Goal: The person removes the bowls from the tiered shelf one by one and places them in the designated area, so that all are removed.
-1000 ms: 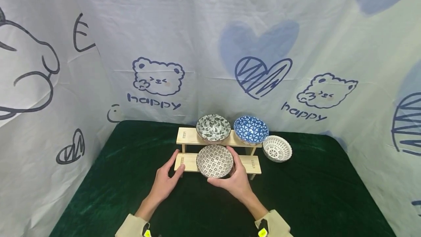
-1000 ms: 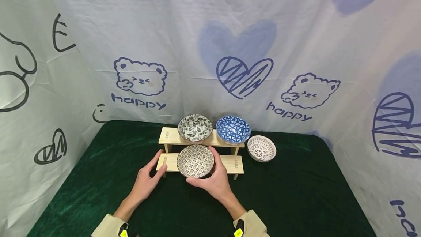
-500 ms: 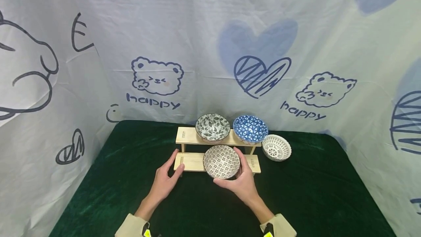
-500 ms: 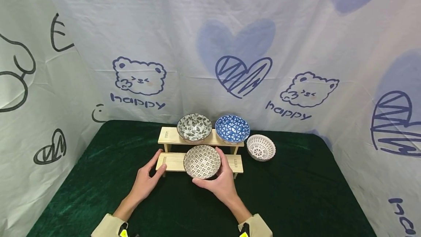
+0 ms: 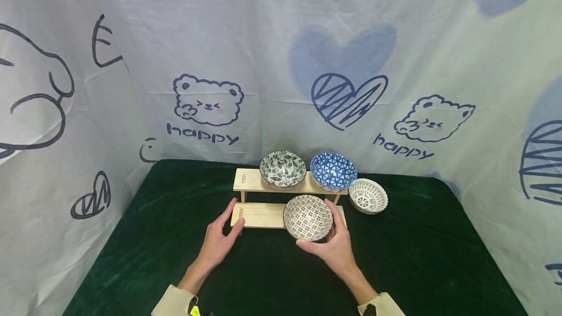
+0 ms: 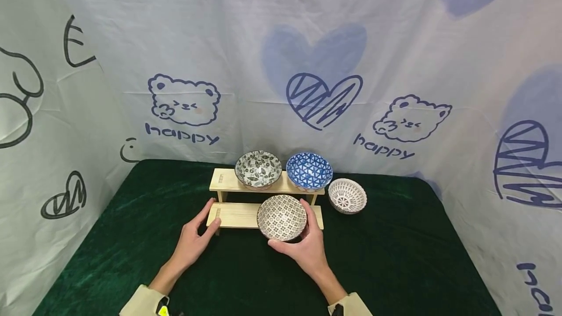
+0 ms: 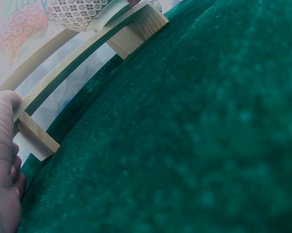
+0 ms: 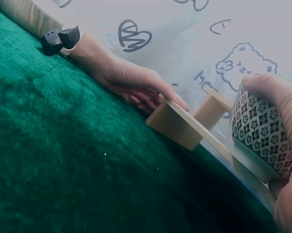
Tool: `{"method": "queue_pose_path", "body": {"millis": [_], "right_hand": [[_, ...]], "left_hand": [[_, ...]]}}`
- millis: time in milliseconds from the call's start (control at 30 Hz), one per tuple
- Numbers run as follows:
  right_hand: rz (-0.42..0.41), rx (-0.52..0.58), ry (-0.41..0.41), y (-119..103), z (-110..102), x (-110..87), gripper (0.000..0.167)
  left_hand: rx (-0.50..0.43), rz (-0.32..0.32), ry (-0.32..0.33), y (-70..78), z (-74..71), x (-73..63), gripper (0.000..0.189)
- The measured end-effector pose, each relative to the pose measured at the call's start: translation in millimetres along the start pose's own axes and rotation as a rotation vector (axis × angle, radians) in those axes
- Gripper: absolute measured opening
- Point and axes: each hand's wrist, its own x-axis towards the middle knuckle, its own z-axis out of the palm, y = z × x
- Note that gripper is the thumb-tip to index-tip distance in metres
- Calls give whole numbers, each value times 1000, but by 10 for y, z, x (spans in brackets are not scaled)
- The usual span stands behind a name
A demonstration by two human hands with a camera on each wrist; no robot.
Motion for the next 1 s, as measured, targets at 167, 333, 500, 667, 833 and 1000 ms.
{"method": "queue_pose_path", "body": {"millis": [167,333,500,667,833,1000], "right_hand": [[-2,2,31,11,-75,-32,115],[-2,-15,51,9,-151,-67,115],[-3,-34,70,3,-216,-83,115],[-11,-12,97,7,-277,-79,116],[-9,-1,128,13,-347,-104,116],[-4,6,152,13,-447,-145,117]], "left_hand": [[1,-10,2,7,8,-5,68],[-3,-10,6,4,17,-12,68],[-10,3,9,4,14,-3,68],[-12,8,13,-2,5,21,68],[0,10,8,-6,6,26,68],[8,9,8,1,18,27,67]]}}
